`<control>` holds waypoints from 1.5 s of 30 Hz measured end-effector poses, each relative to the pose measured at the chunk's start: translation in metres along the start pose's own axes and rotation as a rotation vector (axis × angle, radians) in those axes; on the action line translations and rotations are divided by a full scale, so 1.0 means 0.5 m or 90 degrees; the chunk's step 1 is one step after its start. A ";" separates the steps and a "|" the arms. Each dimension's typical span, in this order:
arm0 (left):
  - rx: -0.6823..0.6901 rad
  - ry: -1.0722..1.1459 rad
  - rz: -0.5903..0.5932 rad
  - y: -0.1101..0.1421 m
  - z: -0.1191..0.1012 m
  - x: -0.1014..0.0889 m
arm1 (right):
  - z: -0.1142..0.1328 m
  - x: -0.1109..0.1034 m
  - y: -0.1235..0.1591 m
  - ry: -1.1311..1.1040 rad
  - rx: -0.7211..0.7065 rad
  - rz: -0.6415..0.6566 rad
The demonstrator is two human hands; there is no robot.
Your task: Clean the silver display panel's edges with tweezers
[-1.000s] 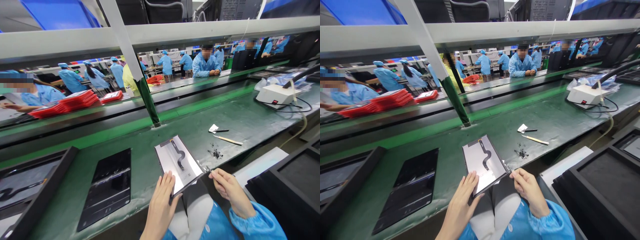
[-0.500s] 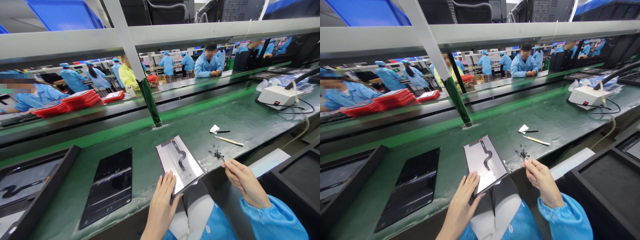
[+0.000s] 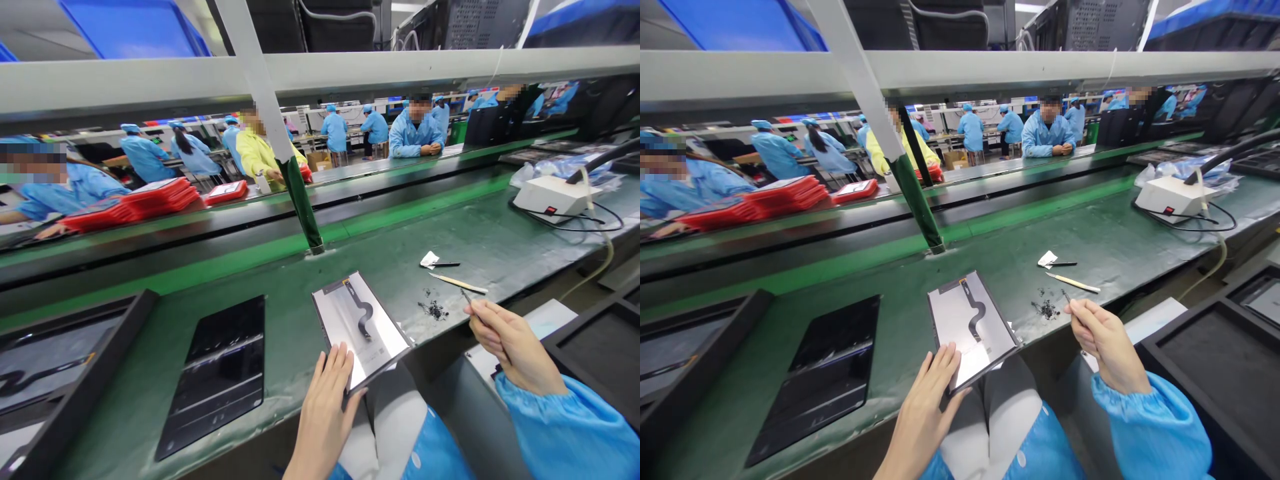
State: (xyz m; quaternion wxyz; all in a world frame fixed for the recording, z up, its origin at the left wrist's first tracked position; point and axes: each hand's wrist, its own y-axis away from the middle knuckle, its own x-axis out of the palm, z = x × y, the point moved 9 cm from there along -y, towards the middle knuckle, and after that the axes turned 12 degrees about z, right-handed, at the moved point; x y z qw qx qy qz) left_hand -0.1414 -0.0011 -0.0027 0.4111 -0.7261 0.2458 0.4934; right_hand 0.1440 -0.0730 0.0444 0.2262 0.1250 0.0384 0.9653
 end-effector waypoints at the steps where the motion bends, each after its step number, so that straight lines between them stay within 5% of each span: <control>1: 0.001 0.000 -0.003 0.000 0.000 -0.001 | 0.004 -0.004 -0.001 0.000 -0.005 -0.003; 10: 0.004 -0.005 -0.018 -0.001 -0.002 -0.002 | 0.038 -0.037 -0.008 -0.011 -0.040 -0.042; 14: 0.017 -0.042 -0.011 -0.002 -0.004 -0.005 | 0.062 -0.017 0.006 0.027 -0.070 -0.038; 17: 0.026 -0.064 -0.006 -0.020 -0.014 -0.023 | 0.087 0.054 0.030 0.106 -0.093 0.044; 23: 0.097 0.054 0.075 -0.093 -0.058 -0.041 | 0.085 0.246 0.041 0.146 -0.040 0.335; 25: 0.116 0.081 0.083 -0.100 -0.061 -0.042 | 0.065 0.263 0.021 0.131 -0.054 0.336; 29: 0.095 0.062 0.064 -0.082 -0.039 -0.047 | -0.023 0.228 -0.001 0.205 -0.097 0.199; 33: 0.098 0.084 0.091 -0.073 -0.028 -0.043 | -0.153 0.234 0.039 0.364 -0.066 0.276; 36: 0.090 0.118 0.117 -0.090 -0.026 -0.033 | -0.204 0.233 0.067 0.396 -0.060 0.289; 41: 0.072 0.164 0.174 -0.122 -0.013 0.003 | -0.253 0.244 0.063 0.274 -0.008 0.314; 45: 0.016 0.155 0.155 -0.099 0.024 0.015 | -0.314 0.252 0.051 0.071 0.077 0.318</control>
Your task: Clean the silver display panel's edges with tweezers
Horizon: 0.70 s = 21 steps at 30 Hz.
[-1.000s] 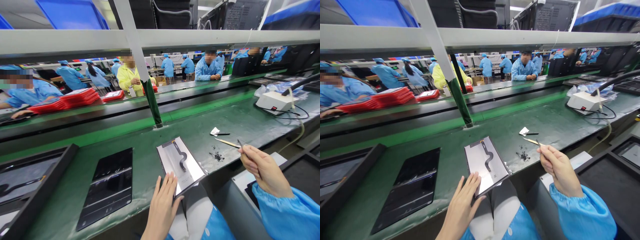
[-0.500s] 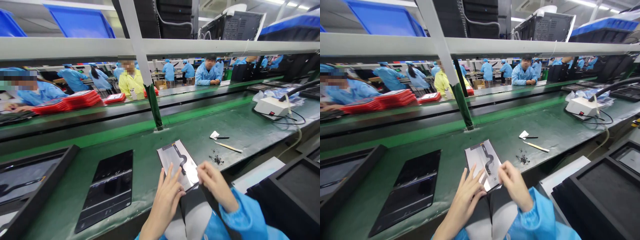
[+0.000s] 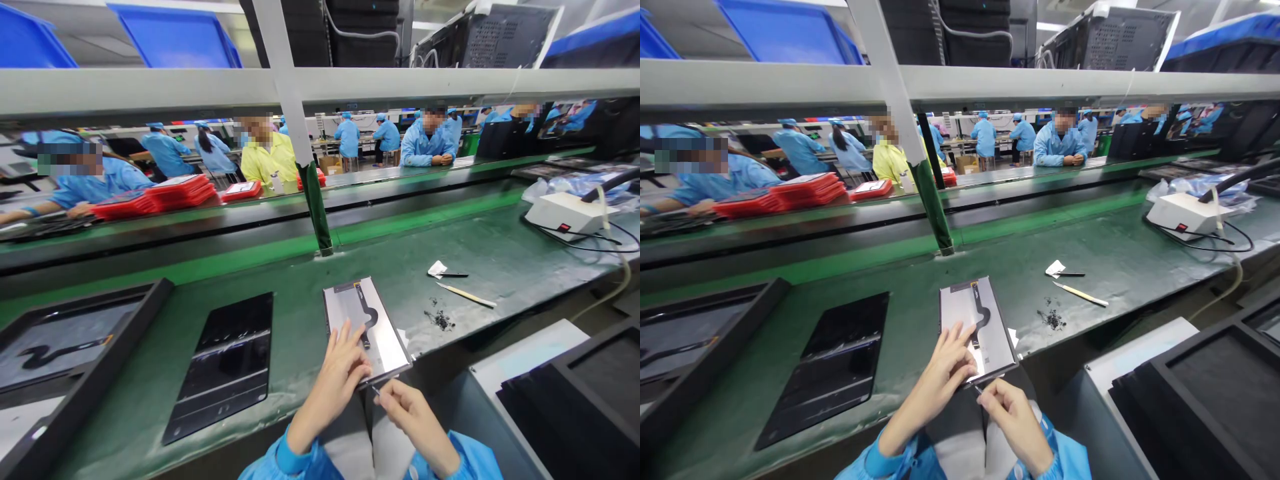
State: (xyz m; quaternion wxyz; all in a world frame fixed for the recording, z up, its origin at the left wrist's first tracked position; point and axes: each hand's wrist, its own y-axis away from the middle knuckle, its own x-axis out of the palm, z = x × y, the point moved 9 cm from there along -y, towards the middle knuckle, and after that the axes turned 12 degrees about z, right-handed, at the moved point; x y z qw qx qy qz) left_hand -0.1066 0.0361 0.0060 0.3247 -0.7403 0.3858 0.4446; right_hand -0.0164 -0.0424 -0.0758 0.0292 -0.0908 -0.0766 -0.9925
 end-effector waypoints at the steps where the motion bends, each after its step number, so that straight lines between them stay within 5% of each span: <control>1: -0.012 -0.013 -0.014 0.013 0.005 0.002 | -0.015 0.003 -0.003 -0.028 0.010 0.002; 7: 0.031 -0.166 -0.138 0.077 -0.061 0.004 | -0.063 0.024 -0.002 -0.087 0.037 -0.005; 11: 0.106 -0.206 -0.082 0.034 -0.104 0.003 | -0.049 0.021 0.006 -0.061 0.011 -0.025; 16: 0.052 -0.114 -0.010 -0.006 -0.043 -0.010 | -0.028 0.006 0.012 -0.018 -0.030 -0.062; 21: 0.024 -0.133 -0.081 0.051 -0.031 -0.002 | -0.044 0.020 0.007 -0.075 0.000 -0.044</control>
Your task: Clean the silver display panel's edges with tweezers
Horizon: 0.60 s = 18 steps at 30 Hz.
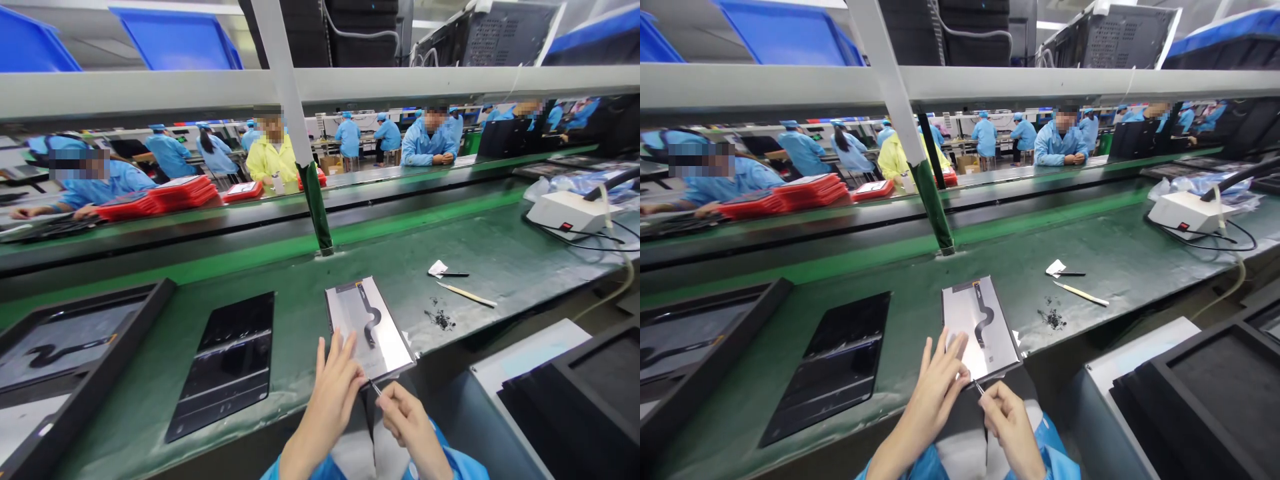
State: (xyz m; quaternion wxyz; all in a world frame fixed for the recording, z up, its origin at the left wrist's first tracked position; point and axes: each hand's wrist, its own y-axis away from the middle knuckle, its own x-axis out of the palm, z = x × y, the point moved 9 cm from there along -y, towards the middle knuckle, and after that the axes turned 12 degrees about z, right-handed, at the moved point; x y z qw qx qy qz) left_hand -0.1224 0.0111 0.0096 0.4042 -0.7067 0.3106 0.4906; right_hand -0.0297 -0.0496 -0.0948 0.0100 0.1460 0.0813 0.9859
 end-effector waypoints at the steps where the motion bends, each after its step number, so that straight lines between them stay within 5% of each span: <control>1: 0.003 -0.017 -0.014 0.009 -0.012 -0.001 | -0.002 0.004 0.000 -0.007 0.011 0.007; 7: 0.103 -0.034 0.035 -0.025 -0.086 -0.005 | 0.031 0.005 0.010 0.042 -0.017 -0.003; 14: 0.030 0.121 -0.024 0.010 0.024 -0.035 | 0.004 -0.001 0.008 -0.001 0.007 0.011; 18: 0.048 0.053 -0.001 0.055 0.031 -0.022 | -0.021 -0.002 0.005 -0.051 0.012 0.013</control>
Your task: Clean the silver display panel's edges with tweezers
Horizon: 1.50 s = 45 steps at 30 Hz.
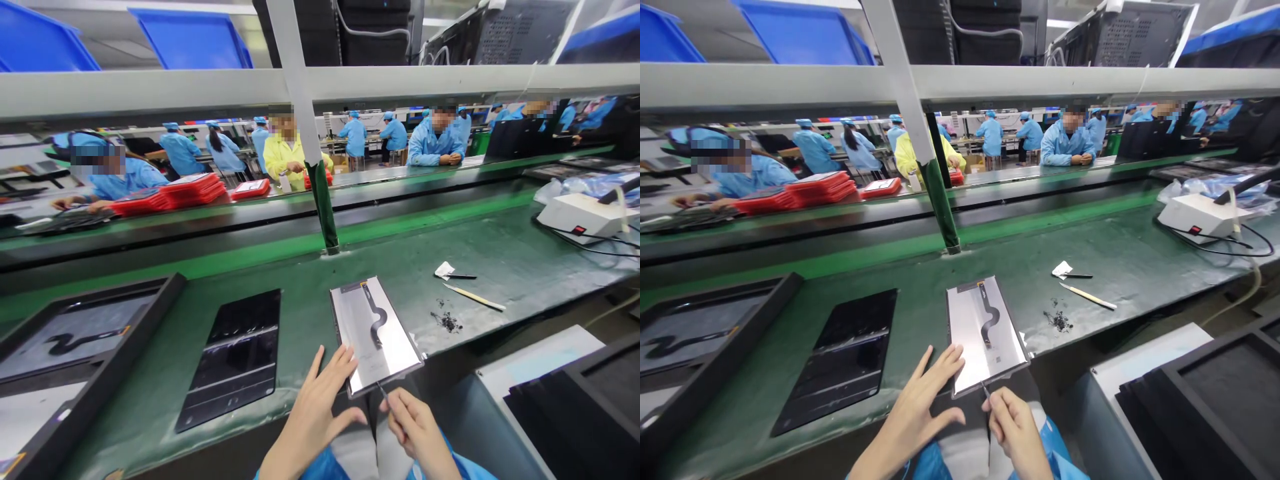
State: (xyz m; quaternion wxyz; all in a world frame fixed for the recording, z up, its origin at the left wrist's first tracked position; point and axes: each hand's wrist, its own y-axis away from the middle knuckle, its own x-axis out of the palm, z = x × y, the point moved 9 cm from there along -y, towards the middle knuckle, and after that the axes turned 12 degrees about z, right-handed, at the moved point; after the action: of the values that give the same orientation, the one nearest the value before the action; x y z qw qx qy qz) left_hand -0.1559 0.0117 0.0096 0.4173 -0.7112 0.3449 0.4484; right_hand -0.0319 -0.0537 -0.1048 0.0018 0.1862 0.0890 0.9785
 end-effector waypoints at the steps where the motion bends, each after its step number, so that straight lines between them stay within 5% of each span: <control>1: 0.002 -0.020 0.002 0.005 -0.004 0.003 | -0.005 -0.001 -0.001 -0.010 0.000 -0.001; 9: 0.000 -0.060 -0.059 0.003 -0.022 0.009 | -0.019 -0.009 0.004 -0.073 0.062 -0.023; 45: -0.032 -0.044 -0.044 0.004 -0.018 0.015 | 0.166 -0.112 0.082 -0.058 0.047 -0.184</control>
State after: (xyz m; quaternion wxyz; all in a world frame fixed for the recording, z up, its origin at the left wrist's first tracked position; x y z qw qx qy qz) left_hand -0.1515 0.0020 0.0043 0.4264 -0.7169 0.2941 0.4666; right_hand 0.0517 -0.0818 -0.0420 0.1398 0.2153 0.1509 0.9546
